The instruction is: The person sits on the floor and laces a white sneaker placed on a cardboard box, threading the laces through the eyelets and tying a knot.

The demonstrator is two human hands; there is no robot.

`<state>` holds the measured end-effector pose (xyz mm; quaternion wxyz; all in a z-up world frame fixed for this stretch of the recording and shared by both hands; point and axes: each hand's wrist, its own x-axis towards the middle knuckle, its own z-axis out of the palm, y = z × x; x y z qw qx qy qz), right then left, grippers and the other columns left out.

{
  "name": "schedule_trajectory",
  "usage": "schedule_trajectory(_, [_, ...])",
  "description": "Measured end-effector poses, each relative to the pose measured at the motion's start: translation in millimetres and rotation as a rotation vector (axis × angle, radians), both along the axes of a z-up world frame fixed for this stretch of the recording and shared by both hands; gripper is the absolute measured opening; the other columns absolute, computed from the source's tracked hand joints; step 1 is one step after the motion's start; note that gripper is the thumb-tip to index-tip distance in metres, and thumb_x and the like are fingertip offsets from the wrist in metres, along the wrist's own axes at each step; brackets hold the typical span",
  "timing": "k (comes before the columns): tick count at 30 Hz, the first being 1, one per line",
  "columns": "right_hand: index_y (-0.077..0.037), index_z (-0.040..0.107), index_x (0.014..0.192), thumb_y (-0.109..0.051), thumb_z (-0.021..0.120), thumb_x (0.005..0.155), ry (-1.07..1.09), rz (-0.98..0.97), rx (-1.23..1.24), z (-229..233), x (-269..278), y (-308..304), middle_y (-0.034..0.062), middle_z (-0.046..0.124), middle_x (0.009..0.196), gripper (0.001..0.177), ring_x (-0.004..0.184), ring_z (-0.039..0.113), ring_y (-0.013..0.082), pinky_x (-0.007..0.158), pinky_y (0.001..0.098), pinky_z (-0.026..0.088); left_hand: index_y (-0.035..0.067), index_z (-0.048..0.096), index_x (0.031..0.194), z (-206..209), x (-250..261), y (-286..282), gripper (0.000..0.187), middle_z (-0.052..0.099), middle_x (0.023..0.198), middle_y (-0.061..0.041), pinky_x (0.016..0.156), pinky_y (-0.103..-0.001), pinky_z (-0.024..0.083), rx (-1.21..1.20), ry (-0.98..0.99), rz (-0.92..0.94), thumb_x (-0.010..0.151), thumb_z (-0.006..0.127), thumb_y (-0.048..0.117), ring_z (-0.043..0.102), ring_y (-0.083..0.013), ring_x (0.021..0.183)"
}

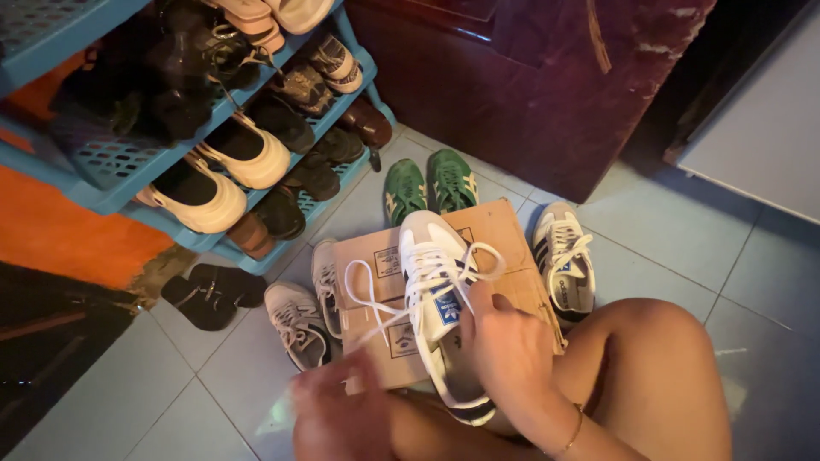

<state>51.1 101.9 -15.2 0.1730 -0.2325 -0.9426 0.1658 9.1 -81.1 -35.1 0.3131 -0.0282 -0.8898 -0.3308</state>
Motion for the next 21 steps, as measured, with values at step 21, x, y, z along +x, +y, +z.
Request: schedule_trajectory(21, [-0.004,0.071,0.078,-0.031,0.074,0.09,0.214,0.067,-0.943,-33.0,-31.6,56.2,0.0067,0.066,0.065,0.03,0.059,0.057,0.0141,0.054,0.0308,0.047,0.006,0.057,0.123,29.0,-37.0,83.6,0.04,0.078,0.096,-0.012,0.078,-0.052,0.05,-0.108,-0.359,-0.629,0.084,0.068,0.009,0.063,-0.0391,0.1])
